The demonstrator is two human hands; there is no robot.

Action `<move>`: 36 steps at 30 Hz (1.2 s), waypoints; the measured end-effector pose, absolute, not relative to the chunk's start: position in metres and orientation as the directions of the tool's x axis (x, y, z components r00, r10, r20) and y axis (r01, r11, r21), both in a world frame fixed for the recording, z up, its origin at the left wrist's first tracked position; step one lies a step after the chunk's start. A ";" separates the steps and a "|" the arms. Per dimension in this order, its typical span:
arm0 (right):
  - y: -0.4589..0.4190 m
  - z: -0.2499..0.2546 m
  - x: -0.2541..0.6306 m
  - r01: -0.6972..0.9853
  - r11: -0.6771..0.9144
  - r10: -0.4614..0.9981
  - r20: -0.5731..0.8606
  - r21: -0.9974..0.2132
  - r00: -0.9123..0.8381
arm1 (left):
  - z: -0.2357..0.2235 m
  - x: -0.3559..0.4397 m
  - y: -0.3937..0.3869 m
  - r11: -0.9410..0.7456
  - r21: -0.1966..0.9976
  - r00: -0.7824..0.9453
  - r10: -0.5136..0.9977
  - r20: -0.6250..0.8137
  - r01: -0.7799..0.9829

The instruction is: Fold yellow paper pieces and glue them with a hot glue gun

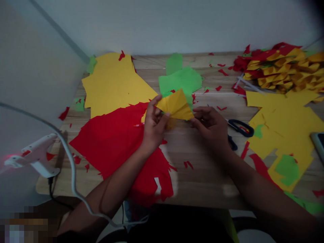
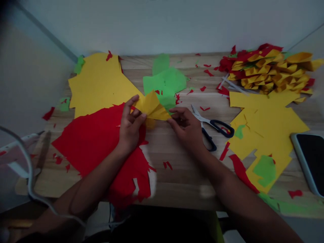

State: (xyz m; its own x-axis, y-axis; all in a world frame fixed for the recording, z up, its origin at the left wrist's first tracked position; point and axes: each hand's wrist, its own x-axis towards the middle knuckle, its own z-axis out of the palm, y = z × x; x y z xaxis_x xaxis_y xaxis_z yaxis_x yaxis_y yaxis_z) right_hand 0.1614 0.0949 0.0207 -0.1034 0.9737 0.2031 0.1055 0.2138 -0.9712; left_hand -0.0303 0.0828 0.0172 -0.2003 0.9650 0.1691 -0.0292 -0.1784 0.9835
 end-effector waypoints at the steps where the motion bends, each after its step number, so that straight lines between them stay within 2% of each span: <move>1: 0.096 0.021 0.161 0.106 0.208 0.976 0.199 -0.972 -0.082 | 0.016 -0.031 0.083 -0.174 0.984 -0.221 0.962 0.160 -0.045; 7: 0.101 0.023 0.164 0.132 0.182 0.983 0.181 -0.974 -0.015 | 0.016 -0.032 0.085 -0.065 0.988 -0.200 0.979 0.036 -0.143; 11: 0.106 0.021 0.166 0.062 0.103 0.994 0.105 -0.993 0.024 | 0.018 -0.034 0.086 -0.047 0.983 -0.207 0.978 0.010 -0.175; 14: 0.108 0.022 0.166 -0.041 0.040 0.999 0.040 -0.998 0.005 | 0.017 -0.034 0.087 -0.062 0.992 -0.200 0.979 0.039 -0.111; 18: 0.106 0.024 0.166 -0.129 0.026 0.998 0.034 -0.991 -0.057 | 0.018 -0.032 0.087 -0.091 0.995 -0.118 0.989 0.087 -0.033; 24: 0.103 0.028 0.165 -0.166 -0.093 0.962 -0.046 -0.982 -0.268 | 0.023 -0.029 0.083 -0.208 0.973 -0.081 0.973 0.217 0.103; 27: 0.102 0.029 0.166 -0.113 -0.269 0.874 -0.193 -0.957 -0.446 | 0.025 -0.028 0.081 -0.205 0.973 -0.090 0.973 0.214 0.104; 30: 0.101 0.030 0.167 -0.028 -0.446 0.706 -0.332 -0.894 -0.625 | 0.026 -0.026 0.081 -0.205 0.974 -0.109 0.970 0.215 0.098; 34: 0.097 0.032 0.168 0.097 -0.539 0.444 -0.380 -0.837 -0.812 | 0.025 -0.025 0.080 -0.259 0.949 -0.085 0.957 0.277 0.179; 36: 0.096 0.033 0.167 0.094 -0.564 0.408 -0.376 -0.820 -0.832 | 0.027 -0.027 0.079 -0.339 0.899 -0.087 0.923 0.375 0.276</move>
State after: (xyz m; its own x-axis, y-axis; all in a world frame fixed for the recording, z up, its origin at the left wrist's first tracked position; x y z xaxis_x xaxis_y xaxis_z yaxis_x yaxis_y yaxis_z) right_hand 0.1672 0.0956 0.0330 -0.8320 0.4081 -0.3758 0.0937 -0.5643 -0.8202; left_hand -0.0271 0.0791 0.0269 -0.0869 0.9231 0.3747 0.2763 -0.3391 0.8993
